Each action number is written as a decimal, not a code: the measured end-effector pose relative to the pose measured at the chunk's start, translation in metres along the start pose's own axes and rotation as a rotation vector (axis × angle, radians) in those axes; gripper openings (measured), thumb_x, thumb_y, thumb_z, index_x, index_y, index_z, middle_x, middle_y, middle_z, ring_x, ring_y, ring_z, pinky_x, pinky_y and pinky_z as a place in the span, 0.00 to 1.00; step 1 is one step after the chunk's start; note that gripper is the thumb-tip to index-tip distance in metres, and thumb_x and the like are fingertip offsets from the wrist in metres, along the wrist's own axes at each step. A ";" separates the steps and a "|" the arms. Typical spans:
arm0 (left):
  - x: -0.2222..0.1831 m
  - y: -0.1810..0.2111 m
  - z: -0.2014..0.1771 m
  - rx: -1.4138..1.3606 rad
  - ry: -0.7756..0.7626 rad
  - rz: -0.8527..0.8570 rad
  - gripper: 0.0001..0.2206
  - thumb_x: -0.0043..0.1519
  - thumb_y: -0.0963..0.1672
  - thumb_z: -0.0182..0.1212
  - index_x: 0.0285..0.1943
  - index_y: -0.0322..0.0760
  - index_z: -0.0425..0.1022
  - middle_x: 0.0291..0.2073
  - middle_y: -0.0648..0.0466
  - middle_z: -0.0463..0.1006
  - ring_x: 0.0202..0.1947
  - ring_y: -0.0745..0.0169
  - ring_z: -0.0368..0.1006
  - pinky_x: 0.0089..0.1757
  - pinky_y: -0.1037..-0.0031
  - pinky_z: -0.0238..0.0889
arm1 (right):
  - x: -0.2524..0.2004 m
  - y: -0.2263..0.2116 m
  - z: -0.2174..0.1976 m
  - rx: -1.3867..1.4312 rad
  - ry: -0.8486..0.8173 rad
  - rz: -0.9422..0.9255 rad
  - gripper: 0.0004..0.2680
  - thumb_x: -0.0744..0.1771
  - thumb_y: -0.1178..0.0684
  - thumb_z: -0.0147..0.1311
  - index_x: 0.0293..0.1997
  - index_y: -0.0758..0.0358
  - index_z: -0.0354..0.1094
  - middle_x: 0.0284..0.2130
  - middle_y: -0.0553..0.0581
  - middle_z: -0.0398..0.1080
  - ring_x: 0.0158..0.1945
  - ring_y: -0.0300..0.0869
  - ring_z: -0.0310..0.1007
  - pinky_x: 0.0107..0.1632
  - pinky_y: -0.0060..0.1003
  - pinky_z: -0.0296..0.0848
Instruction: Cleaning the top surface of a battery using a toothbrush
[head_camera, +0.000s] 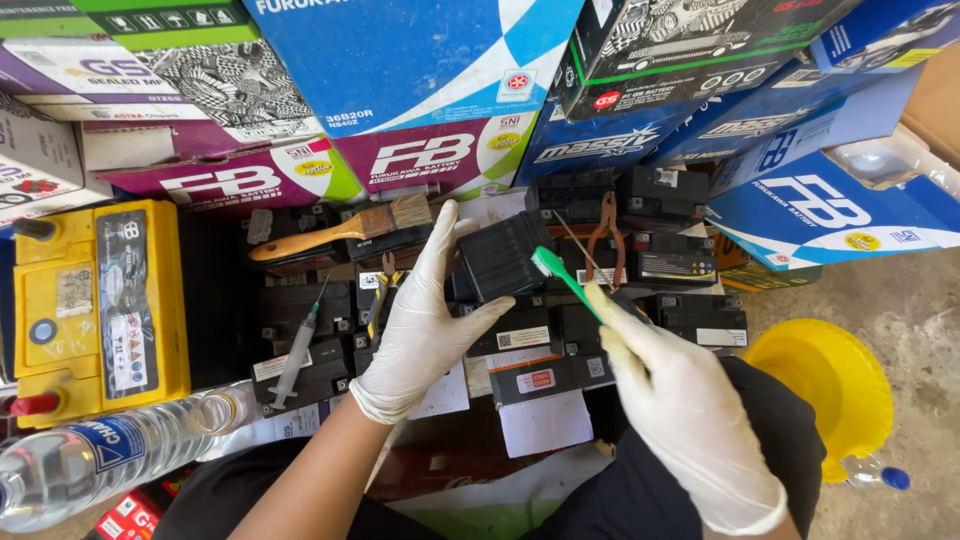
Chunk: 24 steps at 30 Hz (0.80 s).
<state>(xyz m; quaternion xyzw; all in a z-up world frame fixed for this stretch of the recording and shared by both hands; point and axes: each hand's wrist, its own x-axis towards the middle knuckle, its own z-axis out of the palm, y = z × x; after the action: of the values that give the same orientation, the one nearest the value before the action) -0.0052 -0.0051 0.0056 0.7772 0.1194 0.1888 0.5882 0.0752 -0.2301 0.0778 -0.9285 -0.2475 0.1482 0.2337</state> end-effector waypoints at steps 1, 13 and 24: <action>0.000 -0.001 0.000 -0.001 -0.002 0.002 0.47 0.56 0.41 0.74 0.81 0.39 0.41 0.71 0.43 0.66 0.73 0.54 0.62 0.70 0.69 0.50 | -0.003 -0.005 0.006 -0.001 0.003 0.001 0.20 0.67 0.53 0.54 0.68 0.36 0.66 0.19 0.61 0.69 0.19 0.47 0.57 0.29 0.35 0.61; -0.001 0.001 0.000 -0.018 -0.011 0.058 0.45 0.58 0.39 0.72 0.81 0.38 0.41 0.72 0.44 0.65 0.74 0.54 0.61 0.71 0.67 0.50 | 0.011 -0.032 0.046 0.032 -0.019 -0.163 0.22 0.70 0.53 0.50 0.75 0.35 0.54 0.15 0.50 0.61 0.15 0.41 0.60 0.21 0.43 0.61; -0.003 0.007 -0.005 0.044 0.003 0.006 0.46 0.58 0.40 0.69 0.82 0.44 0.38 0.71 0.43 0.69 0.69 0.54 0.68 0.63 0.69 0.58 | 0.010 -0.042 0.061 -0.111 0.046 -0.312 0.21 0.70 0.52 0.50 0.73 0.37 0.57 0.16 0.51 0.57 0.12 0.47 0.60 0.17 0.49 0.60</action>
<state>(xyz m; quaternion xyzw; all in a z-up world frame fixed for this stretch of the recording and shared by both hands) -0.0100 -0.0041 0.0125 0.7901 0.1220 0.1892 0.5702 0.0429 -0.1707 0.0459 -0.8935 -0.3910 0.0748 0.2076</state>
